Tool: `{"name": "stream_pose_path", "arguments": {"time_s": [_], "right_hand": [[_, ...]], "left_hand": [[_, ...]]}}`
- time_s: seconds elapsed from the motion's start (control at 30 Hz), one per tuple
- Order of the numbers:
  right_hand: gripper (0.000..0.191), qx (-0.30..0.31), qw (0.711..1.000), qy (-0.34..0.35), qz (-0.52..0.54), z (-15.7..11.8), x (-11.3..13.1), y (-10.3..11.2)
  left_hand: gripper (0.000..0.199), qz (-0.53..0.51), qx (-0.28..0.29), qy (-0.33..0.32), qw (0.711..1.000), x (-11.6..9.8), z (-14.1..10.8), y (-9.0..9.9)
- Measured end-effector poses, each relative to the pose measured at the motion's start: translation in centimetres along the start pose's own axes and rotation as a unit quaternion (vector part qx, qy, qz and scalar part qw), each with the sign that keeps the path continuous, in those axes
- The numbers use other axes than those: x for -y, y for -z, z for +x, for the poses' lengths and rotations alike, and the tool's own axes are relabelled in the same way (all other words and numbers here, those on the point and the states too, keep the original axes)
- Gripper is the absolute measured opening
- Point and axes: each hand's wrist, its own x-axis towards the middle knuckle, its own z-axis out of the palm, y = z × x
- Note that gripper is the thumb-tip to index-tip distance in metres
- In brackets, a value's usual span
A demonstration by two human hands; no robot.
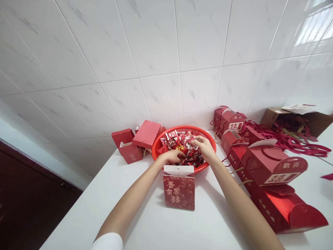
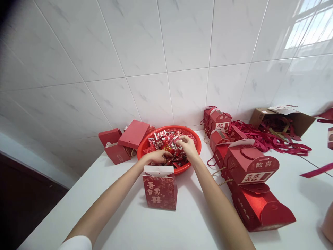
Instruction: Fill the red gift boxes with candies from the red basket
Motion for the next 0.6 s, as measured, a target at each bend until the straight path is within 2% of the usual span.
{"name": "stream_pose_path", "arguments": {"time_s": [0.2,0.3,0.6], "right_hand": [[0.022,0.002,1.000,0.003,-0.004,0.24,-0.32,0.17],[0.022,0.003,1.000,0.002,-0.003,0.27,-0.35,0.20],[0.024,-0.001,1.000,0.001,0.004,0.15,0.00,0.04]], "left_hand": [[0.062,-0.097,0.019,0.014,0.995,0.12,0.11,0.11],[0.060,-0.104,0.016,0.022,0.994,0.14,0.10,0.19],[0.045,-0.099,0.012,-0.009,0.995,0.75,0.93,0.00]]}}
